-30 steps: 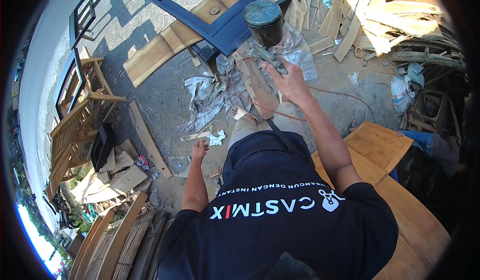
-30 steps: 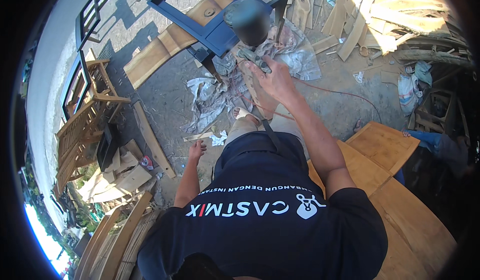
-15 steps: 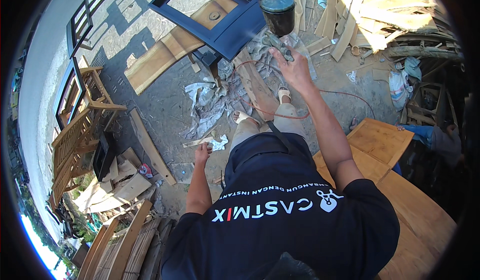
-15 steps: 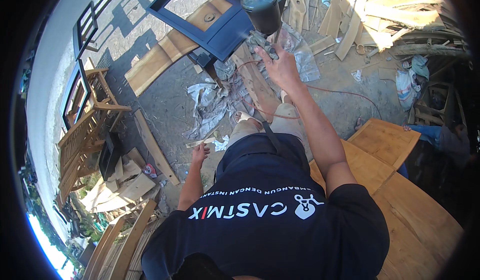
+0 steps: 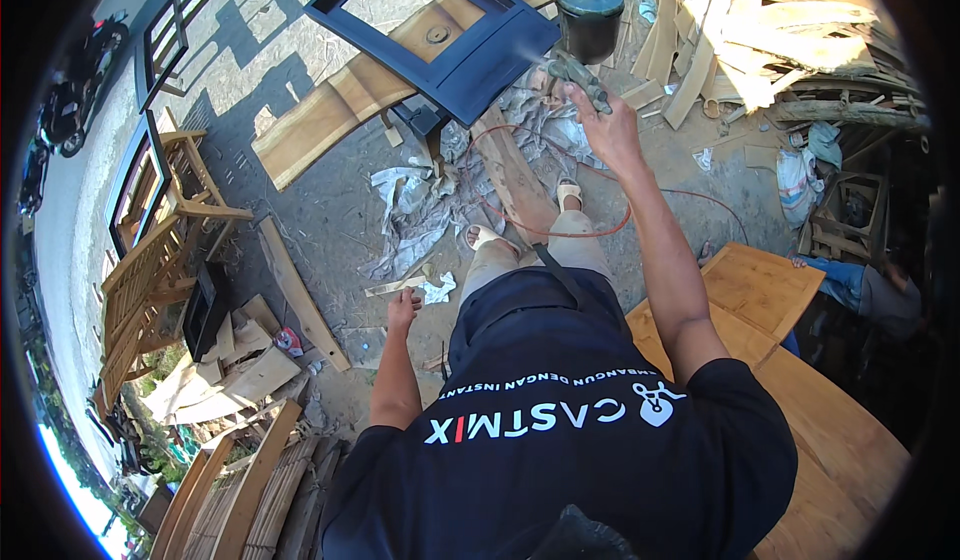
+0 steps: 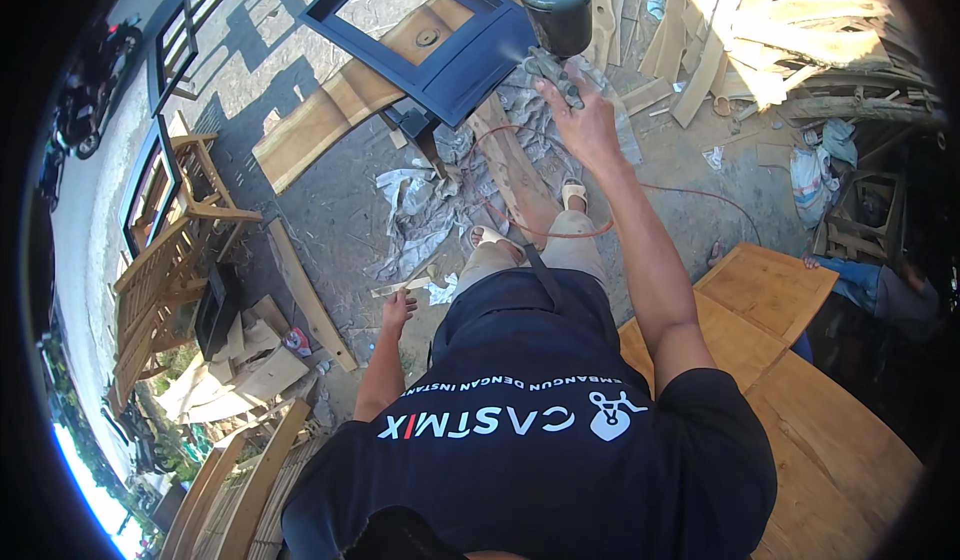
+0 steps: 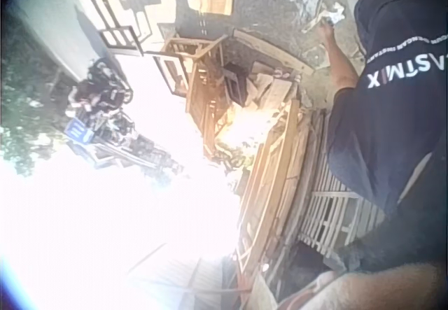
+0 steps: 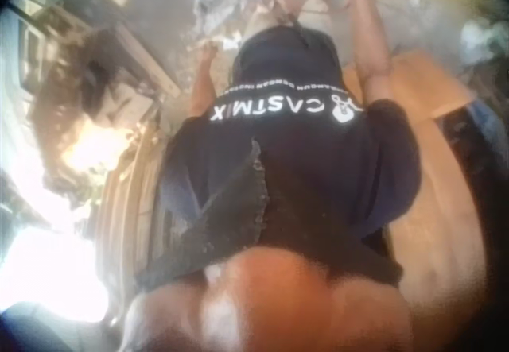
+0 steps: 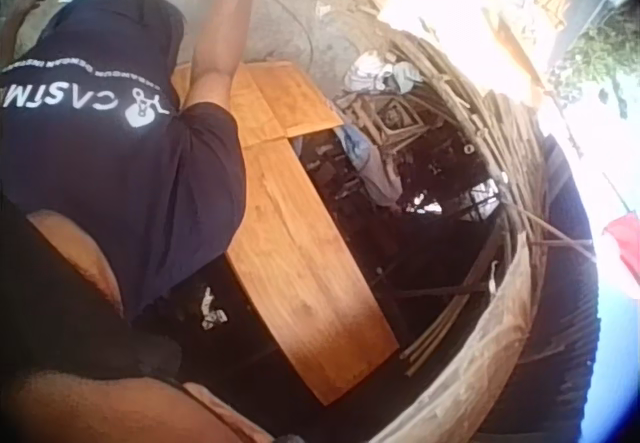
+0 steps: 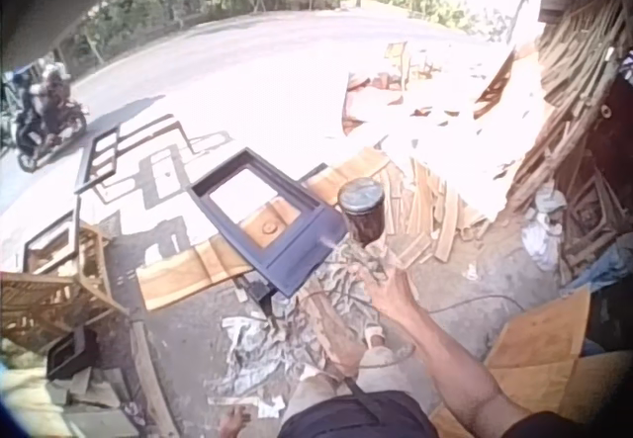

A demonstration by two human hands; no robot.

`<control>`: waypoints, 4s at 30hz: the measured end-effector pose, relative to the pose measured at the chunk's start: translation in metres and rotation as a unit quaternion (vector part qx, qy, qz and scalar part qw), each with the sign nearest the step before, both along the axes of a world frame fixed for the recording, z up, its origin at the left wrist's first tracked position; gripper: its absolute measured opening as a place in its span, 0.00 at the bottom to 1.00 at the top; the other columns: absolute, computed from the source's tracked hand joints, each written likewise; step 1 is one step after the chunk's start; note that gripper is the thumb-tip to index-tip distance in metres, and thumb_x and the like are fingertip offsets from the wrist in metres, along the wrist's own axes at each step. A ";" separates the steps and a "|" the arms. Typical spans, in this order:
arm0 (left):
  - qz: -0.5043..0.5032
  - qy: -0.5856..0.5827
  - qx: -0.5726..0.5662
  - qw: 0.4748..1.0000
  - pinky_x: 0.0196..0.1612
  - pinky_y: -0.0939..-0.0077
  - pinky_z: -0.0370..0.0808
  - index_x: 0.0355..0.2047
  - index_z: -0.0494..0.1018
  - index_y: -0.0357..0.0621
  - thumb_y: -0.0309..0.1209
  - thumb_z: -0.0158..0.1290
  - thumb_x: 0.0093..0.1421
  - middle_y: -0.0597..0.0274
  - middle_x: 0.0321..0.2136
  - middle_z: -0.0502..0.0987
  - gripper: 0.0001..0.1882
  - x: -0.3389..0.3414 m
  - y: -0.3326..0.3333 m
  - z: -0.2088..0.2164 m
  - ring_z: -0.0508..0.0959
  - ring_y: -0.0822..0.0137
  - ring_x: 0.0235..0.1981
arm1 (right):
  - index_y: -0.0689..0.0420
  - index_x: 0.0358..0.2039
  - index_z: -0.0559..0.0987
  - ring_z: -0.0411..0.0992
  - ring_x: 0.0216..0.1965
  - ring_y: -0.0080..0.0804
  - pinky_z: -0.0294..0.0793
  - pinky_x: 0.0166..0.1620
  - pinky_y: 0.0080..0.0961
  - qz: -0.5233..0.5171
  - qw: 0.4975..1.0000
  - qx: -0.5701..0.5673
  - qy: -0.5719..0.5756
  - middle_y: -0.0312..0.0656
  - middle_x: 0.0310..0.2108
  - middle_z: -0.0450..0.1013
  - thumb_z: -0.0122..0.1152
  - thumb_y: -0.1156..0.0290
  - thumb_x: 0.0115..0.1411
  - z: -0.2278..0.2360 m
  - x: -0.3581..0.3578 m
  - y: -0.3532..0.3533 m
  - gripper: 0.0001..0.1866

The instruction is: The person prepares a spray gun and then uses it to apply a coating to a wooden frame held on a workbench.

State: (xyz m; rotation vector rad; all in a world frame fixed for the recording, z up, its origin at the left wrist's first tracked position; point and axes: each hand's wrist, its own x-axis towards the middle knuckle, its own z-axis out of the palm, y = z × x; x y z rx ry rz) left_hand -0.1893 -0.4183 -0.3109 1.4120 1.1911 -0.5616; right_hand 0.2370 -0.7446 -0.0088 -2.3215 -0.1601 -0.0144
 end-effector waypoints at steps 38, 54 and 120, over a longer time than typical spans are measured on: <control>-0.005 -0.002 0.004 1.000 0.29 0.74 0.75 0.55 0.76 0.40 0.49 0.44 0.73 0.54 0.37 0.84 0.26 0.012 0.010 0.004 0.84 0.68 0.33 | 0.68 0.48 0.80 0.79 0.43 0.65 0.76 0.49 0.51 0.012 0.999 -0.044 -0.018 0.68 0.35 0.79 0.56 0.34 0.64 -0.016 0.044 0.028 0.41; 0.018 0.006 -0.007 1.000 0.28 0.75 0.73 0.54 0.75 0.39 0.51 0.44 0.73 0.54 0.37 0.84 0.27 -0.006 -0.002 0.010 0.83 0.68 0.33 | 0.66 0.48 0.82 0.79 0.29 0.32 0.77 0.37 0.34 0.116 0.983 0.070 0.120 0.48 0.25 0.79 0.64 0.40 0.63 -0.003 -0.015 0.067 0.35; -0.091 -0.003 0.079 0.993 0.34 0.73 0.77 0.55 0.76 0.41 0.49 0.44 0.72 0.53 0.38 0.85 0.26 0.059 -0.072 0.055 0.85 0.66 0.35 | 0.68 0.45 0.79 0.83 0.39 0.46 0.78 0.39 0.35 0.097 0.975 0.153 0.128 0.58 0.36 0.81 0.64 0.56 0.67 -0.072 -0.090 -0.056 0.23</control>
